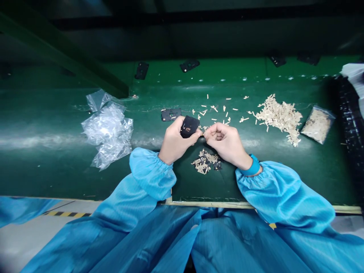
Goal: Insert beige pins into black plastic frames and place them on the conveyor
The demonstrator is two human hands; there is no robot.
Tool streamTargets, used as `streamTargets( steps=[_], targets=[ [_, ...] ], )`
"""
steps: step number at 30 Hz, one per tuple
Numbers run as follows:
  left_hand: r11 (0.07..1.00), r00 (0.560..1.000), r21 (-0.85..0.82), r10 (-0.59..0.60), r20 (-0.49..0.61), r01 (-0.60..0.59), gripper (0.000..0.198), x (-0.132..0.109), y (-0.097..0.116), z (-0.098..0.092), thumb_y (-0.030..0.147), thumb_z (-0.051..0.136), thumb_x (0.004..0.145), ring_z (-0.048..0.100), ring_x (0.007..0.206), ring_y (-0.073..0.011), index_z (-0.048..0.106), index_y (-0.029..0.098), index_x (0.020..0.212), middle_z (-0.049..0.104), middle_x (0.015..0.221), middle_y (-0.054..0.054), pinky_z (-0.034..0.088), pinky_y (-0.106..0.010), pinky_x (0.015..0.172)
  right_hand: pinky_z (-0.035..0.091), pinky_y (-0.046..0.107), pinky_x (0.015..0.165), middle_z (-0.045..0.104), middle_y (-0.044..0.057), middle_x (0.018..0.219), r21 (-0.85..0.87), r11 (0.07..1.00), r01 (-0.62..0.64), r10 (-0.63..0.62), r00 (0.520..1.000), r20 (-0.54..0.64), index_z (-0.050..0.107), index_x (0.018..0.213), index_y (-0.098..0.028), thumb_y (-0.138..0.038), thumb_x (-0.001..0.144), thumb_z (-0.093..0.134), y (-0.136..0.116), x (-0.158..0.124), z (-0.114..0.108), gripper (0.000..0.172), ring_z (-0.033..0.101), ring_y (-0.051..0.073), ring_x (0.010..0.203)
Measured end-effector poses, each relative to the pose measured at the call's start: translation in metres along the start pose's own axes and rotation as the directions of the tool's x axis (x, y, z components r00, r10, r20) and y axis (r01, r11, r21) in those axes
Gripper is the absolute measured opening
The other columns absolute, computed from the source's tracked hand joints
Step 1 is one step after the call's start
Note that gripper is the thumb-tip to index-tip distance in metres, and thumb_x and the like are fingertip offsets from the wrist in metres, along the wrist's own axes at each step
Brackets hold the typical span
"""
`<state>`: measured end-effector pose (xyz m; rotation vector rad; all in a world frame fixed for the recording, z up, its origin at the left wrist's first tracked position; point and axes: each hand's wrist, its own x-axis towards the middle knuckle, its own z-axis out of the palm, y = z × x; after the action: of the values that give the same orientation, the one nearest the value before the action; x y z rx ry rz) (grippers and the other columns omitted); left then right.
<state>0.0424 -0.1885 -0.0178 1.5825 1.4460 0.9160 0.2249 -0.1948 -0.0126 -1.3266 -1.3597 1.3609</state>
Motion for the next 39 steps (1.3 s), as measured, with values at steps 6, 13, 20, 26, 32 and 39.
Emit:
streamTargets(
  steps=[6, 13, 20, 26, 32, 39],
  targets=[
    [0.992, 0.986, 0.129, 0.031, -0.166, -0.010, 0.011, 0.003, 0.000, -0.008, 0.027, 0.067, 0.087, 0.062, 0.074, -0.0148, 0.061, 0.021, 0.095, 0.065, 0.081, 0.002, 0.047, -0.027, 0.071, 0.043, 0.023, 0.045, 0.067, -0.001, 0.065, -0.024, 0.999, -0.033, 0.032, 0.998, -0.057, 0.067, 0.074, -0.019, -0.016, 0.072, 0.071, -0.006, 0.003, -0.005, 0.005, 0.052, 0.009, 0.048],
    [1.000, 1.000, -0.007, -0.012, 0.006, 0.012, 0.020, 0.002, 0.001, -0.003, 0.019, 0.071, 0.082, 0.067, 0.082, -0.0158, 0.060, 0.021, 0.098, 0.073, 0.091, -0.001, 0.051, -0.029, 0.078, 0.045, 0.024, 0.049, 0.069, 0.000, 0.069, -0.025, 1.000, -0.005, 0.005, 1.000, -0.023, 0.067, 0.074, -0.019, -0.016, 0.072, 0.071, -0.003, 0.002, -0.005, 0.005, 0.053, 0.009, 0.052],
    [0.949, 0.989, -0.291, -0.091, 0.117, 0.121, 0.021, 0.002, 0.003, 0.001, 0.019, 0.074, 0.078, 0.062, 0.072, -0.0131, 0.058, 0.019, 0.093, 0.069, 0.084, 0.000, 0.053, -0.028, 0.071, 0.048, 0.026, 0.055, 0.068, 0.001, 0.072, -0.069, 0.997, 0.027, -0.024, 0.999, 0.045, 0.066, 0.078, -0.020, -0.021, 0.079, 0.072, 0.003, 0.001, -0.005, 0.006, 0.059, 0.012, 0.060],
    [0.959, 0.993, -0.258, -0.103, 0.058, 0.115, 0.020, 0.003, 0.003, -0.001, 0.017, 0.071, 0.078, 0.060, 0.072, -0.0129, 0.058, 0.018, 0.093, 0.065, 0.082, 0.000, 0.051, -0.028, 0.070, 0.050, 0.031, 0.061, 0.066, 0.003, 0.081, -0.456, 0.832, 0.315, -0.376, 0.926, -0.047, 0.066, 0.096, -0.021, -0.026, 0.091, 0.068, 0.002, -0.008, -0.004, 0.007, 0.059, 0.015, 0.066],
    [0.951, 0.996, -0.296, -0.068, 0.063, 0.084, 0.020, 0.002, 0.004, 0.001, 0.016, 0.071, 0.076, 0.062, 0.074, -0.0130, 0.057, 0.018, 0.090, 0.065, 0.082, 0.001, 0.052, -0.027, 0.070, 0.048, 0.028, 0.056, 0.068, 0.002, 0.079, -0.562, 0.671, 0.484, -0.538, 0.839, 0.080, 0.070, 0.100, -0.021, -0.019, 0.093, 0.064, 0.005, -0.011, 0.002, 0.009, 0.057, 0.013, 0.061],
    [0.976, 0.999, -0.216, -0.003, 0.034, 0.010, 0.021, 0.000, 0.000, 0.000, 0.017, 0.072, 0.079, 0.065, 0.076, -0.0137, 0.060, 0.019, 0.095, 0.069, 0.086, 0.000, 0.053, -0.028, 0.074, 0.046, 0.026, 0.055, 0.066, 0.000, 0.072, -0.593, 0.736, 0.326, -0.488, 0.863, -0.132, 0.067, 0.082, -0.020, -0.017, 0.088, 0.064, 0.007, 0.001, -0.007, 0.008, 0.056, 0.012, 0.057]
  ],
)
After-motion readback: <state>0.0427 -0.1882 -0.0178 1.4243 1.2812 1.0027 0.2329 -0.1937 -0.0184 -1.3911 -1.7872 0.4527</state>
